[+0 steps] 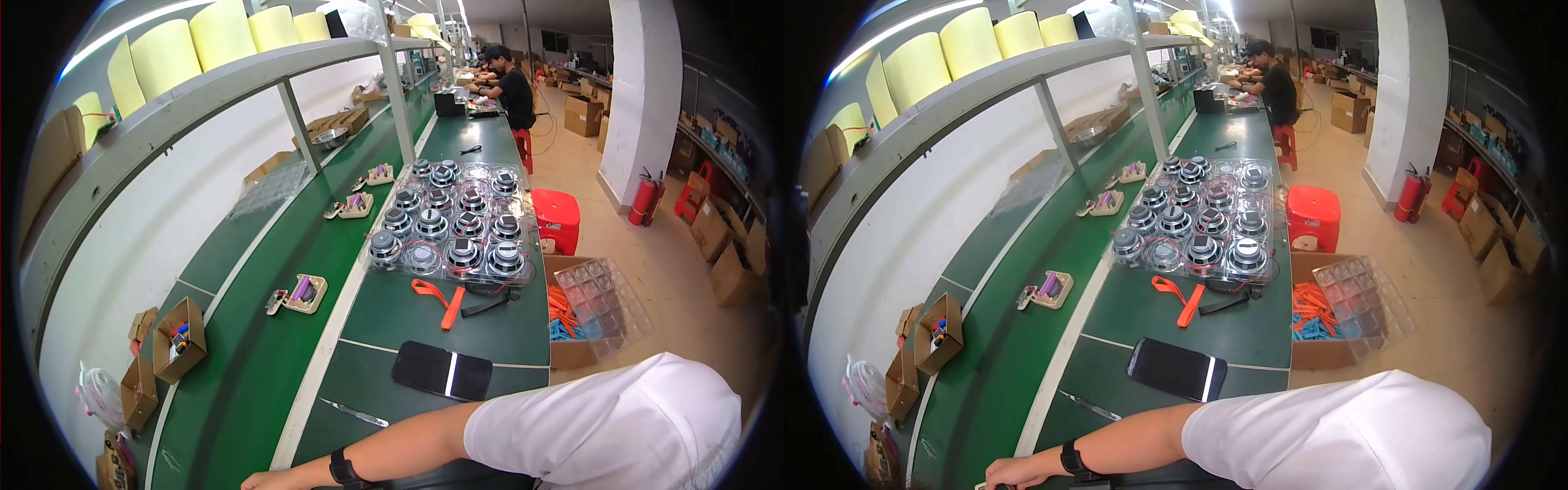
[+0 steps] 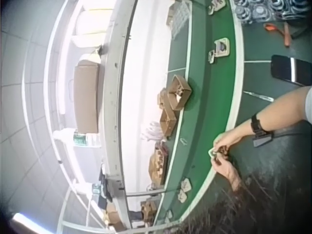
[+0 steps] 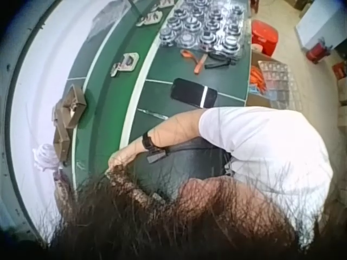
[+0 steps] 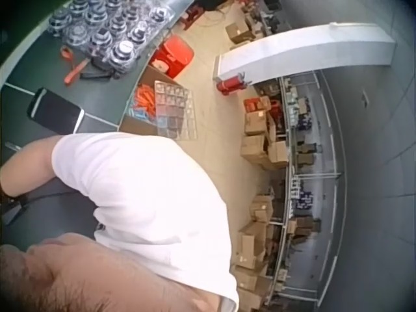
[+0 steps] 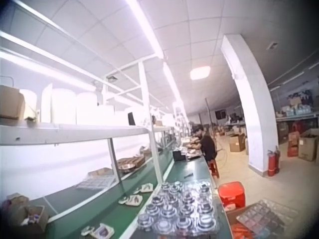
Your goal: The recorder is assembling electronic circuit boards into plastic housings on an assembly line.
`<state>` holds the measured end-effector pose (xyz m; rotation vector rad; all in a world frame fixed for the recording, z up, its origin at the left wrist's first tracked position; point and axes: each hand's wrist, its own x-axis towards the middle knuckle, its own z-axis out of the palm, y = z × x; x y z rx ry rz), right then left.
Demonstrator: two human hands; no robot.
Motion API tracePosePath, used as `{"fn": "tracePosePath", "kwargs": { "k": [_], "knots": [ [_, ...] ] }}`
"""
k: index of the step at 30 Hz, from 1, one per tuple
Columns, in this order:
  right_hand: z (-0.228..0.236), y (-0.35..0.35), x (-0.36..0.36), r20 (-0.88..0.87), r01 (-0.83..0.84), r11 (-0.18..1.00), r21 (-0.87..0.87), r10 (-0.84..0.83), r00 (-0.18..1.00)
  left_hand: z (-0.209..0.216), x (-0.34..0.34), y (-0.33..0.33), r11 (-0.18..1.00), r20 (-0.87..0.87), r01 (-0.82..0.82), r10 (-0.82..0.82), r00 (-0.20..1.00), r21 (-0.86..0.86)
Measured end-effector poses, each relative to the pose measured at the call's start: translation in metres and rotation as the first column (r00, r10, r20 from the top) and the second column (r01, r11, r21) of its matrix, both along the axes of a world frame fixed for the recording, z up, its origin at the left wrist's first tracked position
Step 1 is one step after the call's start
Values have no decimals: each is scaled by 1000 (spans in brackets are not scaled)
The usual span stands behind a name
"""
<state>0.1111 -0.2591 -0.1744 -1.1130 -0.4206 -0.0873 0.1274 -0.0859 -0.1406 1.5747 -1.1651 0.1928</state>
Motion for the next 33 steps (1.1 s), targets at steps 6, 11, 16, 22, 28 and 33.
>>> {"fn": "tracePosePath", "kwargs": {
  "k": [6,11,16,22,28,33],
  "knots": [
    [25,10,-10,-360,-108,988,109,141,922,6,-16,0,853,-396,-359,501,770,379],
    [34,21,-20,-235,-80,989,128,109,966,-38,11,33,892,-436,-321,439,785,319],
    [35,-17,-27,-331,-32,971,239,113,937,4,-27,-31,866,-658,-497,408,633,58],
    [47,1,-22,-408,1,996,88,35,912,8,-14,-7,840,-756,-484,149,638,-244],
    [50,10,-30,-385,-10,996,-88,-25,923,8,-9,3,671,-818,-682,194,542,-292],
    [64,22,-30,-387,67,942,-328,-199,900,11,-1,17,506,-883,-803,153,443,-315]
  ]
}}
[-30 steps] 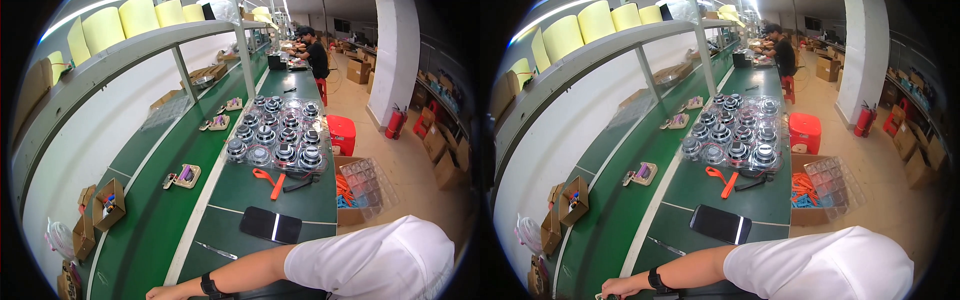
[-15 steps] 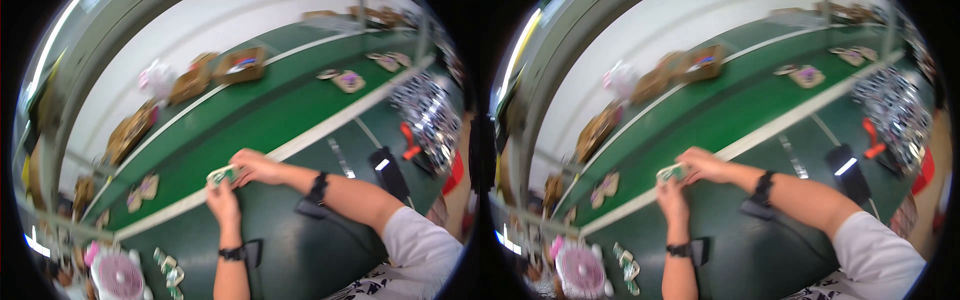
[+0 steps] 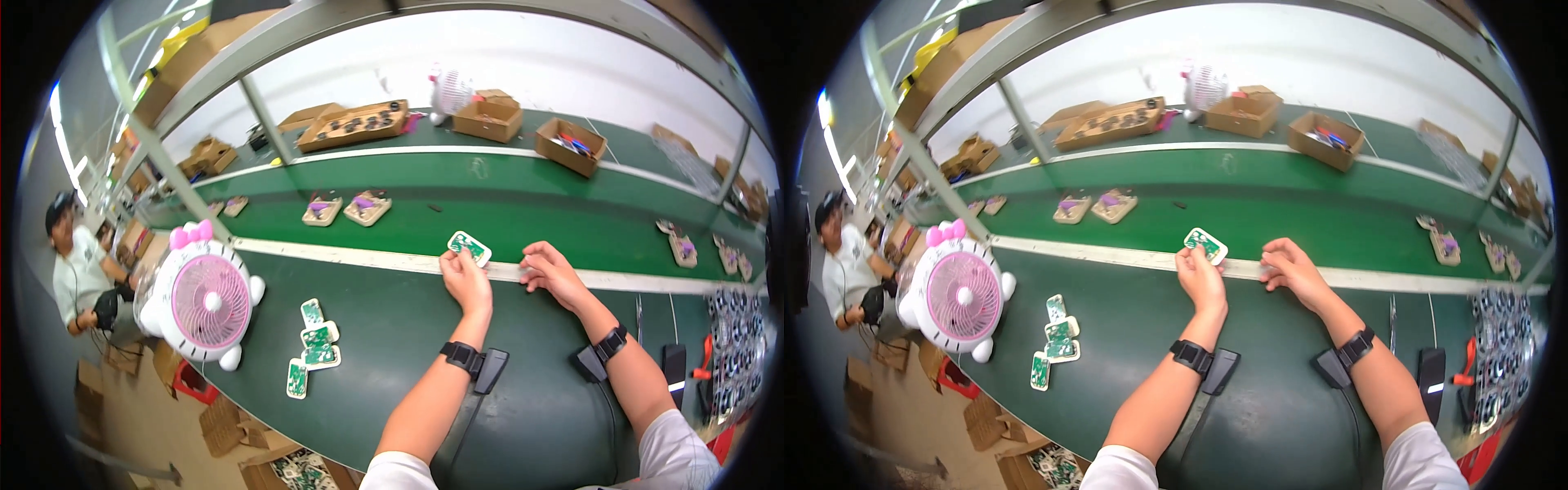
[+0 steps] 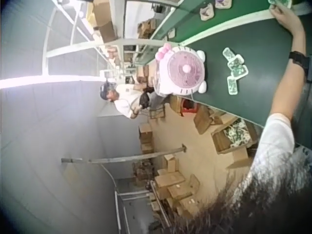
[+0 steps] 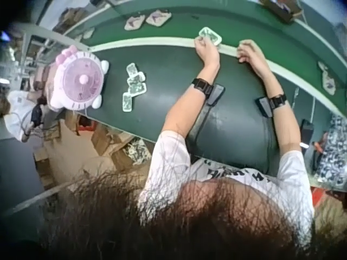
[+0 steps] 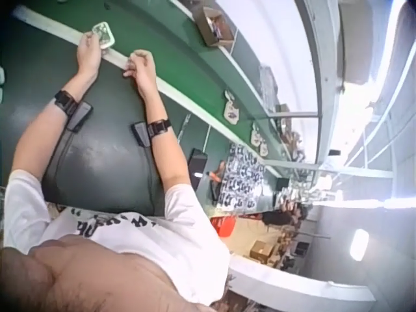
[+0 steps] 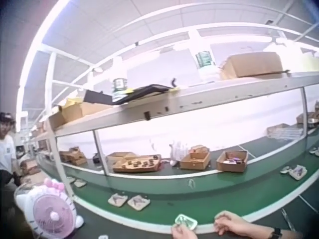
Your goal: The recorder is assembling electronic circuit boards into plastic housings on an assembly line.
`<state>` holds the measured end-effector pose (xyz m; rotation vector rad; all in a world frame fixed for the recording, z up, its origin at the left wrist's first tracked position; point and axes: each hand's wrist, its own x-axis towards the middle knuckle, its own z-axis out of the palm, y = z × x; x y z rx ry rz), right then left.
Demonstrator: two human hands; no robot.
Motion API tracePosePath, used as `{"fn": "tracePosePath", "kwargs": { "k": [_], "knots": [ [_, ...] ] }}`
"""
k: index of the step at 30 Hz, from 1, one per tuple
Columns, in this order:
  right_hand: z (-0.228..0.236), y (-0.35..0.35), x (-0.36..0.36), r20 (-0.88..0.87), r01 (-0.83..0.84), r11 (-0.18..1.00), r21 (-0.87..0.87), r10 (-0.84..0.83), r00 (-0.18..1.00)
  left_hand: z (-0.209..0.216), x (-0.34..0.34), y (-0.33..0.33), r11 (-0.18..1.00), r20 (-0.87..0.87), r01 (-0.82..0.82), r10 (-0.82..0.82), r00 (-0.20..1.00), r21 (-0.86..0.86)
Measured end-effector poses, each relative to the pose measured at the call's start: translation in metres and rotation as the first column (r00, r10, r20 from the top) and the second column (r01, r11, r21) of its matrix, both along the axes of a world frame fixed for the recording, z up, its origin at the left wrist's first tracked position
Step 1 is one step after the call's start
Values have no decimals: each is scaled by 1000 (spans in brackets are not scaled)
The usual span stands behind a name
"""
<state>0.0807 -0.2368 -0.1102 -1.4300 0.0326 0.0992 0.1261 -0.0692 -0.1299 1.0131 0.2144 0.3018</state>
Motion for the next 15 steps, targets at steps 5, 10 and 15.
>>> {"fn": "tracePosePath", "kwargs": {
  "k": [5,10,15],
  "knots": [
    [24,47,46,48,-8,927,-375,28,998,2,30,41,963,100,-266,269,958,-43],
    [38,125,115,181,-106,687,-719,332,926,6,50,101,859,-37,-499,498,867,-113],
    [14,199,163,280,-12,488,-873,520,807,4,63,125,804,-144,-576,559,817,-149]
  ]
}}
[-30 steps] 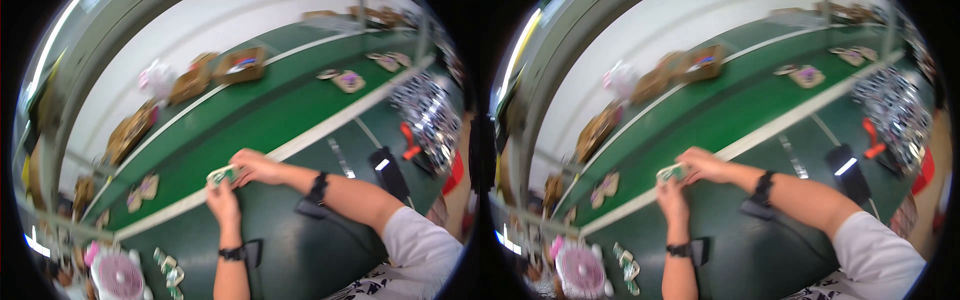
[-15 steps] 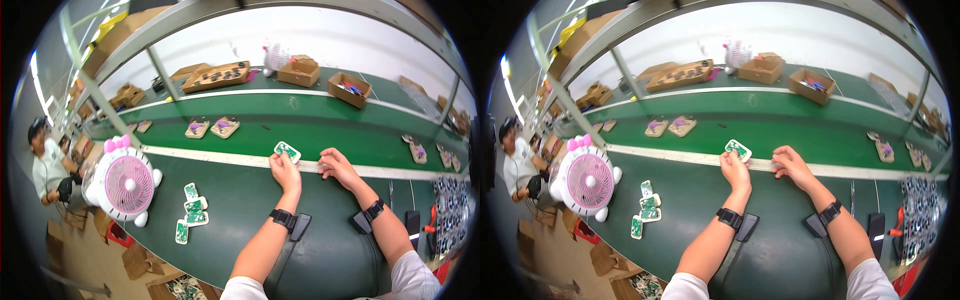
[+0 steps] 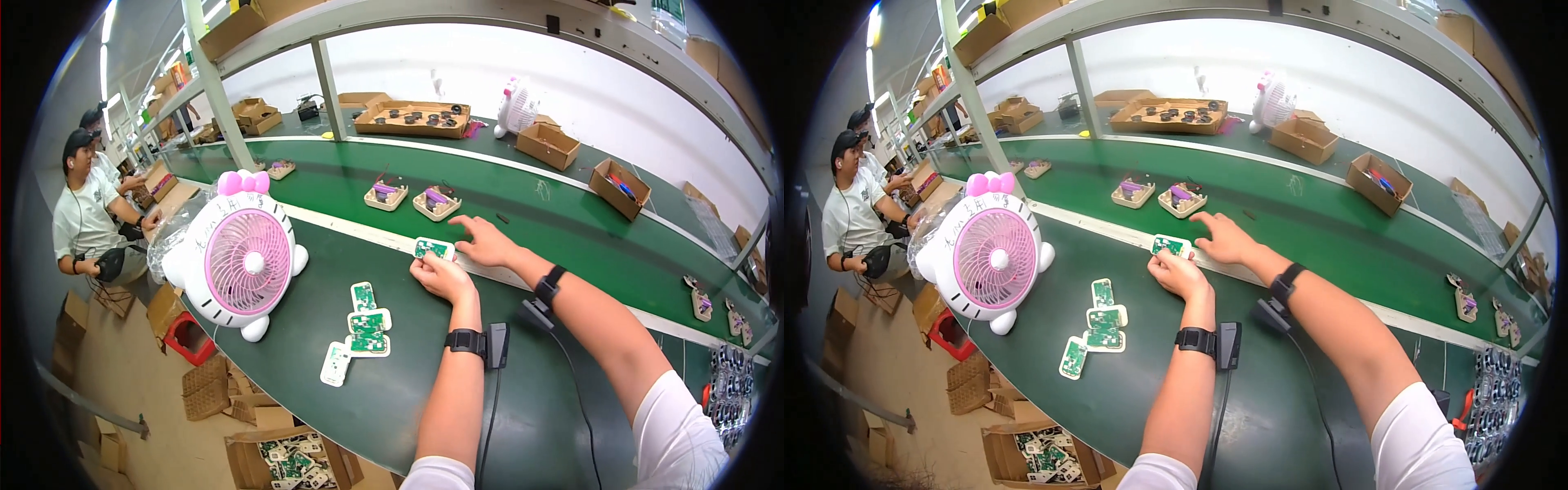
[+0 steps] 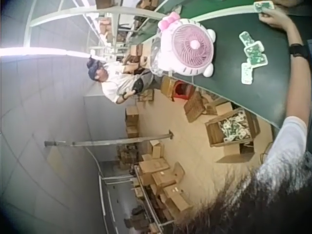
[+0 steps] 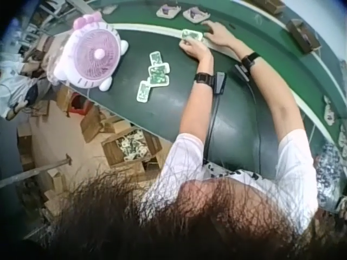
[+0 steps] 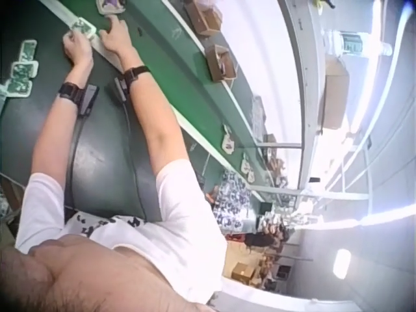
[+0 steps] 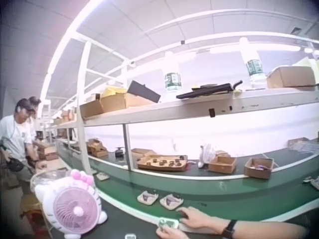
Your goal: The recorder is assembling electronic circuit boards into plastic housings on an assembly line.
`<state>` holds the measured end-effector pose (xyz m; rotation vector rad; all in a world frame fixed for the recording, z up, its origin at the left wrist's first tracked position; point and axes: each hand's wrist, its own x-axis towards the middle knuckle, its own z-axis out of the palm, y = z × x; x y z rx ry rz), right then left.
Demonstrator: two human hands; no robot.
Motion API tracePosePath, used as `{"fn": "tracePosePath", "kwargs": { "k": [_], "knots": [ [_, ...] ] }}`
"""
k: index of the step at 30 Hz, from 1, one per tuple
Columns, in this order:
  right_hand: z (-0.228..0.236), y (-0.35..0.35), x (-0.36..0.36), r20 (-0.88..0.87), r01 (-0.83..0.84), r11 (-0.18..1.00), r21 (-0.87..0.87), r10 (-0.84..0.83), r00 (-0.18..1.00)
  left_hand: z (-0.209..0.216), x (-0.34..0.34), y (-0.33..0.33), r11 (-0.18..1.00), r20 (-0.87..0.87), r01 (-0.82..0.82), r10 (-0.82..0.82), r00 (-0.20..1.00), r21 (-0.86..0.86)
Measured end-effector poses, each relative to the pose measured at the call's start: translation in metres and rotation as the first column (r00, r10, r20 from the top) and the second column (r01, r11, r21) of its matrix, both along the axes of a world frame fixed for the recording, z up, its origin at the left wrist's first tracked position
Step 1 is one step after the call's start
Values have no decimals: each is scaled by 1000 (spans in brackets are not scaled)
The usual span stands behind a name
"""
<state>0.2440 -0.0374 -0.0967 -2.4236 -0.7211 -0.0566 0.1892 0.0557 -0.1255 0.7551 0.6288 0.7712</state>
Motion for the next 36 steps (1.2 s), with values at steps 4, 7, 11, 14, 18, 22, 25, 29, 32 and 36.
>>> {"fn": "tracePosePath", "kwargs": {
  "k": [4,7,11,14,18,22,25,29,32,36],
  "knots": [
    [-19,34,26,100,32,990,-135,-19,995,-2,4,3,998,15,-41,42,999,-56],
    [-18,50,34,118,118,966,-231,-92,989,1,4,1,999,0,-4,4,1000,-42],
    [-19,52,36,155,254,955,-152,-231,961,6,-1,1,999,4,17,-16,1000,-40],
    [-12,41,26,262,298,952,-72,-271,926,2,-2,4,999,7,29,-29,1000,-38],
    [-2,-7,13,186,241,959,-148,-212,959,1,1,0,997,19,50,-49,999,-53],
    [16,-62,-36,206,190,980,-56,-174,963,-9,9,0,998,0,63,-63,998,3],
    [31,-103,-94,173,235,972,8,-233,957,-12,14,-4,989,41,137,-139,989,55],
    [33,-162,-171,68,256,967,16,-257,964,-16,6,-27,920,50,286,-310,949,267],
    [32,-203,-222,-13,323,946,-9,-323,946,-8,-13,-62,818,-39,463,-480,876,342],
    [28,-243,-266,-76,337,941,-39,-339,938,-1,-45,-97,626,-55,690,-725,687,364]
  ]
}}
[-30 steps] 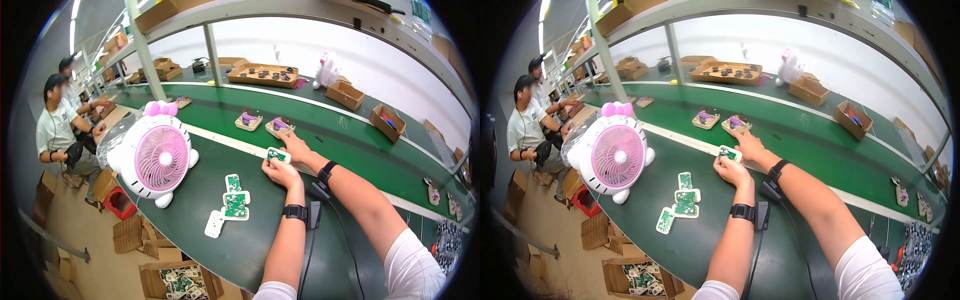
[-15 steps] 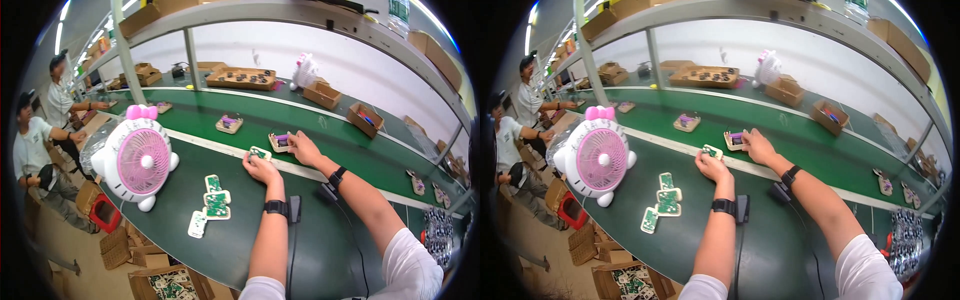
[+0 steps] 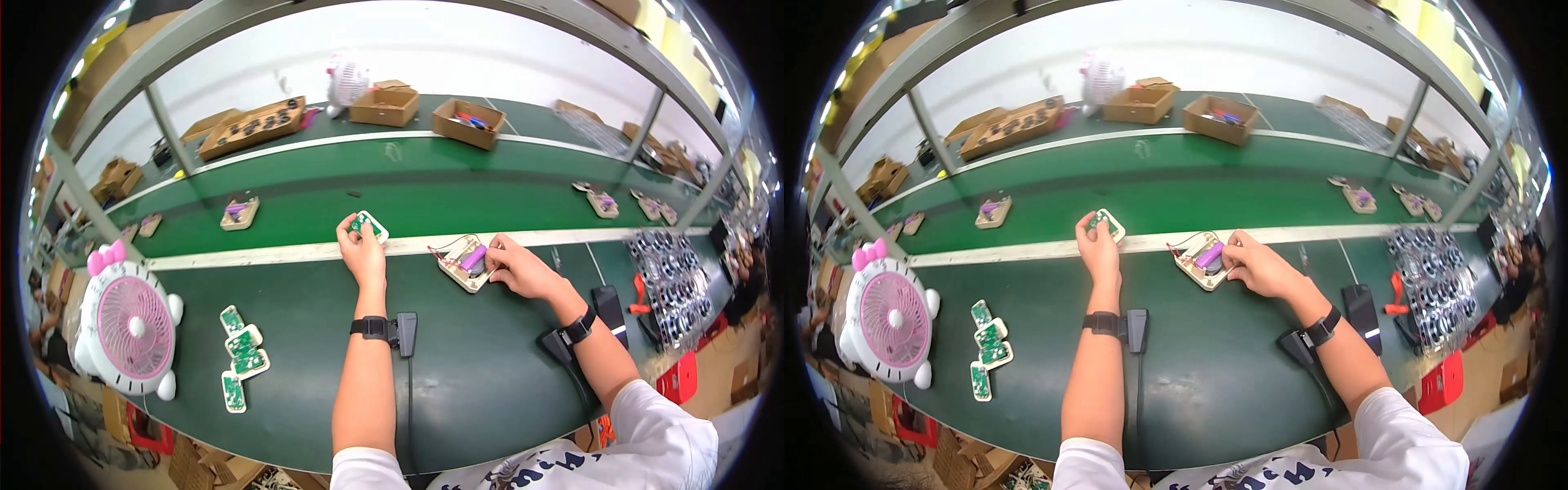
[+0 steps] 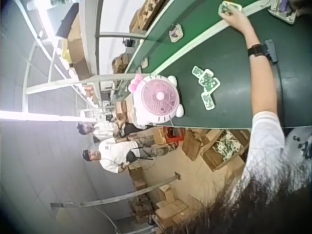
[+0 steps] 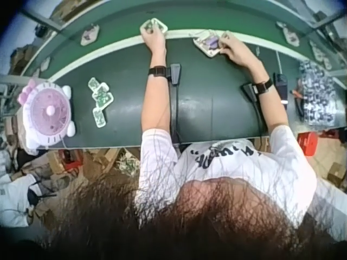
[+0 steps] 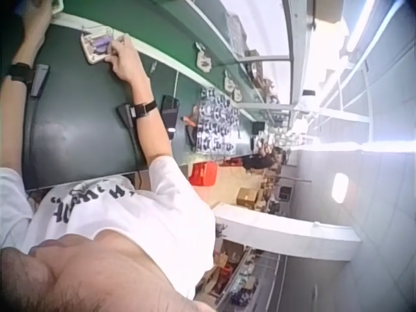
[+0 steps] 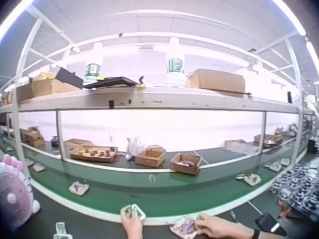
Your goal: The recorder is assembling electronic circuit boards into plastic housings on an assembly line.
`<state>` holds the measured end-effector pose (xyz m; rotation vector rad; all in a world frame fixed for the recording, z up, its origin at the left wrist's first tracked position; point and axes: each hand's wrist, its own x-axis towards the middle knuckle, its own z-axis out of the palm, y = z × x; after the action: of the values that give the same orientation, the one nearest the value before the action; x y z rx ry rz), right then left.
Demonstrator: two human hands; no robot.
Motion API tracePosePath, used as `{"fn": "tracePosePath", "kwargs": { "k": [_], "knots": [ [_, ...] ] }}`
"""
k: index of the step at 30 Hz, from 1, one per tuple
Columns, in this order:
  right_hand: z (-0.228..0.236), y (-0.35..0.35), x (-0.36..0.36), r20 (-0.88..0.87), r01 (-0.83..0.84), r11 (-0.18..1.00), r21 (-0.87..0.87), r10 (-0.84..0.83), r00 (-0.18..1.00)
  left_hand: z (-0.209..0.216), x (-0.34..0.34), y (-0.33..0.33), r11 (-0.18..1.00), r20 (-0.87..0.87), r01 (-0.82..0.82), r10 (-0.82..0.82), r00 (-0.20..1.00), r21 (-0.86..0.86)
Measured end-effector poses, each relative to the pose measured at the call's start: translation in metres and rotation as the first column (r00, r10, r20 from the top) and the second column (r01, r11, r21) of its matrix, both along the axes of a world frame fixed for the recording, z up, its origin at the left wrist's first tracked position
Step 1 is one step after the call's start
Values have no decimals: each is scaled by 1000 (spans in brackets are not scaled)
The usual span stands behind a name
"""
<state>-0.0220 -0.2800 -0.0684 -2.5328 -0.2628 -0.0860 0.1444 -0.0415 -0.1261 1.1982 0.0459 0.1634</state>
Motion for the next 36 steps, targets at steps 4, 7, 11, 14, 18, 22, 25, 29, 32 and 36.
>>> {"fn": "tracePosePath", "kwargs": {
  "k": [4,7,11,14,18,22,25,29,32,36],
  "knots": [
    [11,-29,-21,-50,10,1000,3,-10,999,-1,-28,-32,993,-11,113,-112,994,42],
    [24,-40,-22,-55,-13,1000,7,13,998,-7,-38,-44,984,8,161,-163,987,80],
    [37,-13,2,164,74,997,-24,-69,984,-11,-39,-55,992,40,125,-126,991,27],
    [24,20,23,202,63,981,-185,-25,979,-6,-42,-56,990,85,128,-132,988,51],
    [-1,44,42,234,103,885,-454,6,972,-11,-42,-59,979,186,171,-190,964,113],
    [-10,34,54,131,34,971,-238,-3,991,-8,-43,-62,961,215,173,-219,952,215],
    [-4,28,61,1,17,992,122,-18,1000,-6,-42,-60,948,213,161,-223,951,275],
    [-5,5,69,-238,85,873,481,36,971,-1,-42,-62,952,164,201,-241,956,232],
    [-5,11,70,-274,100,859,502,48,961,-2,-40,-58,957,66,248,-260,963,150],
    [-2,26,66,-162,63,963,263,-21,987,-1,-36,-55,978,13,196,-197,980,66]
  ]
}}
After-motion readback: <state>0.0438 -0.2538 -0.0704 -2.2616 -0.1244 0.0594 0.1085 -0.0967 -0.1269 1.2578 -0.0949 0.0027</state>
